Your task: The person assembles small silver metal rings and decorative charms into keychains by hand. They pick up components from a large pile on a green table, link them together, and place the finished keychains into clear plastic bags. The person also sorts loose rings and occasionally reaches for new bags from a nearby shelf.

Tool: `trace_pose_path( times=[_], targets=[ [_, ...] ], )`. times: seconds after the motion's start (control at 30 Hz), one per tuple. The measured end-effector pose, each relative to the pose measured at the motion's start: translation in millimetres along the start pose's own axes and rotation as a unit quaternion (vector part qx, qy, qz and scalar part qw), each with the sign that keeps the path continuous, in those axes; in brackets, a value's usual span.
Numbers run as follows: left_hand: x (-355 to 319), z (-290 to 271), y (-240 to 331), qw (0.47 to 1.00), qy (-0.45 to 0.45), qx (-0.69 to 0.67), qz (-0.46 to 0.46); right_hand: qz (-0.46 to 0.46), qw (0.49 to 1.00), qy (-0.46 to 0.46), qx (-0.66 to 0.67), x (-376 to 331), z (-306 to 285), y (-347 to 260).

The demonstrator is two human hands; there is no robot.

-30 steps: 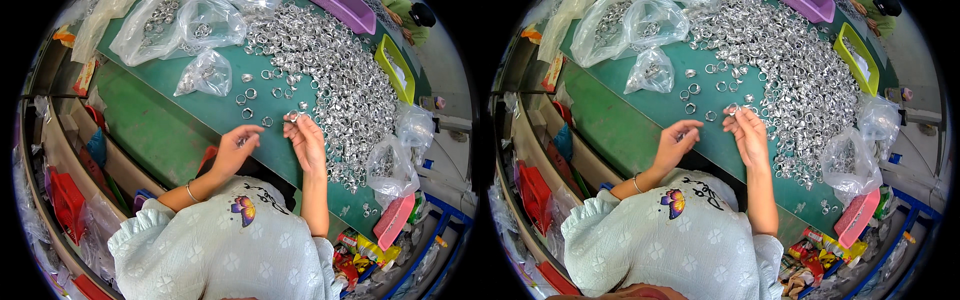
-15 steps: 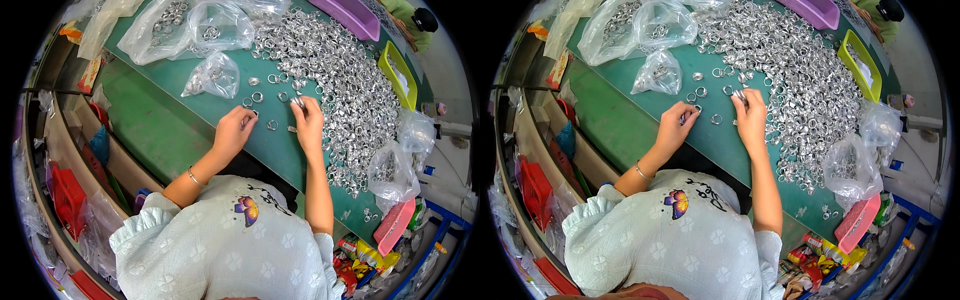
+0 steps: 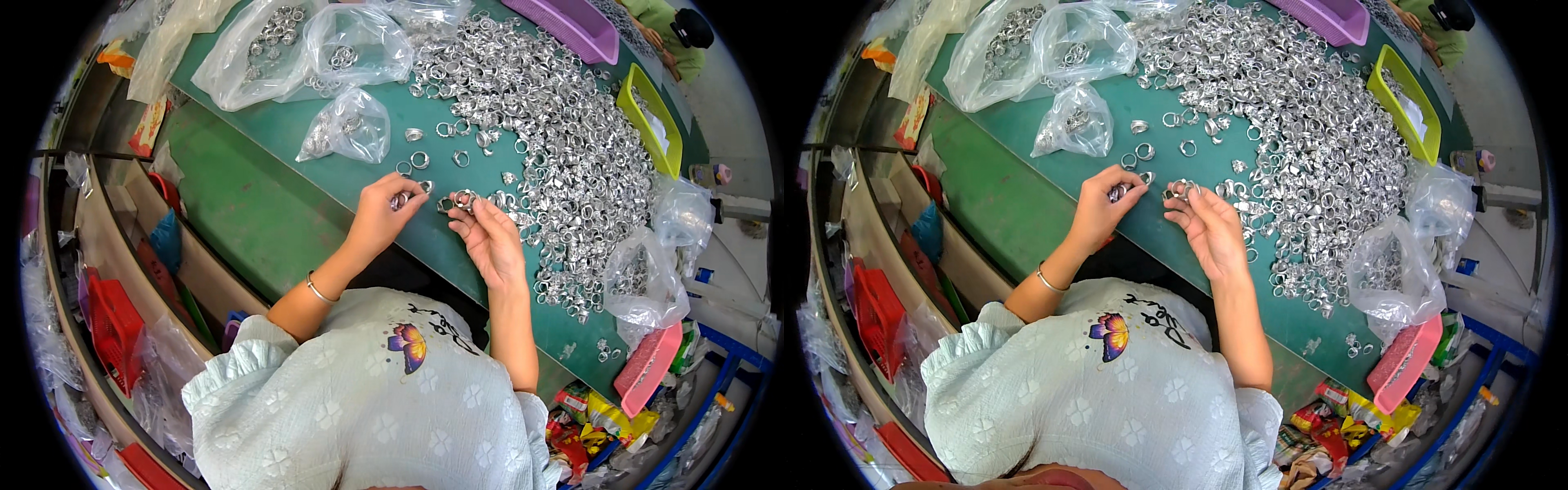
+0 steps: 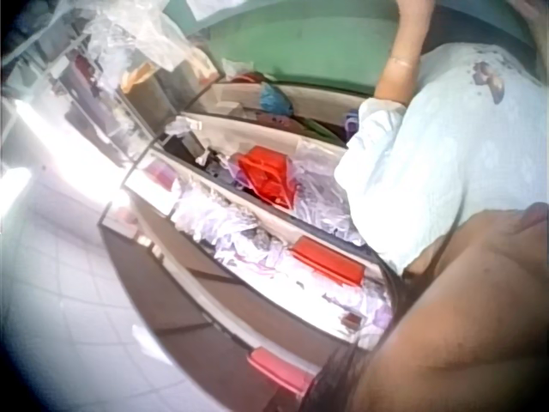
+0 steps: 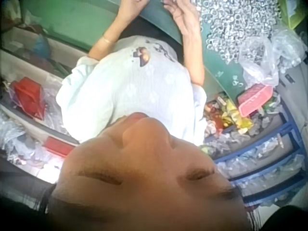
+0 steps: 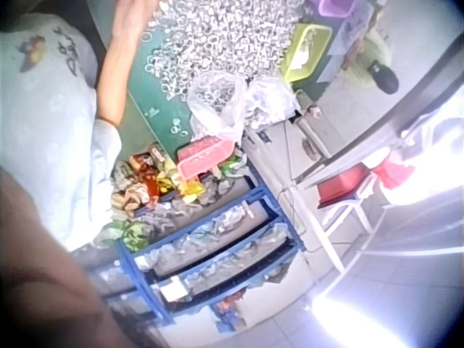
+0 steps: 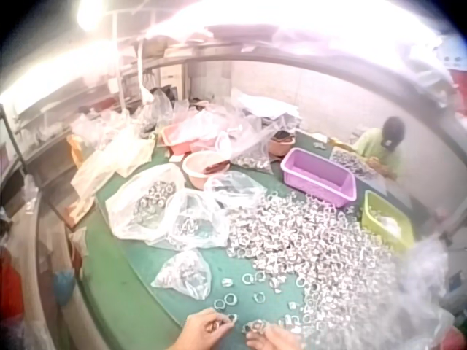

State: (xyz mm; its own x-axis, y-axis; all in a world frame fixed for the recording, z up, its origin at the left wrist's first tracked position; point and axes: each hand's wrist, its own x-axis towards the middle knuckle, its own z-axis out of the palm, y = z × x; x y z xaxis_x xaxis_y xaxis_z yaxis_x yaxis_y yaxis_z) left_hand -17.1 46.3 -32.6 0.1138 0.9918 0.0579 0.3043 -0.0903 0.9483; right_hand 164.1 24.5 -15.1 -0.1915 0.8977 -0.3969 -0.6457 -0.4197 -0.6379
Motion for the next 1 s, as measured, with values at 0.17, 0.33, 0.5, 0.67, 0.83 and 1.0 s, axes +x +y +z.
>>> trace_pose_path(
  times=[0.17, 0.33, 0.5, 0.67, 0.83, 1.0],
  targets=[
    [-3.5, 3.3, 10.9, 0.987, -0.017, -0.14, 0.079, -0.023, 0.999, -0.014, -0.047, -7.9, 2.1, 7.8],
    [-7.8, 11.0, 14.2, 0.975, -0.076, -0.141, 0.153, -0.026, 0.997, -0.037, -0.061, -17.7, 15.8, 5.6],
    [-4.8, 10.1, 13.5, 0.964, -0.083, -0.111, 0.227, -0.019, 0.996, -0.059, -0.056, -25.7, 18.2, 0.3],
    [-3.9, 8.5, 13.5, 0.96, -0.095, -0.121, 0.236, -0.028, 0.99, -0.044, -0.13, -31.9, 19.3, -2.8],
    [-2.5, 6.7, 14.0, 0.962, -0.094, -0.065, 0.247, -0.036, 0.99, -0.017, -0.138, -34.0, 18.3, -0.1],
    [-3.3, 0.5, 19.9, 0.955, -0.088, 0.052, 0.277, -0.031, 0.991, 0.0, -0.133, -35.4, 18.9, -1.0]
  ],
)
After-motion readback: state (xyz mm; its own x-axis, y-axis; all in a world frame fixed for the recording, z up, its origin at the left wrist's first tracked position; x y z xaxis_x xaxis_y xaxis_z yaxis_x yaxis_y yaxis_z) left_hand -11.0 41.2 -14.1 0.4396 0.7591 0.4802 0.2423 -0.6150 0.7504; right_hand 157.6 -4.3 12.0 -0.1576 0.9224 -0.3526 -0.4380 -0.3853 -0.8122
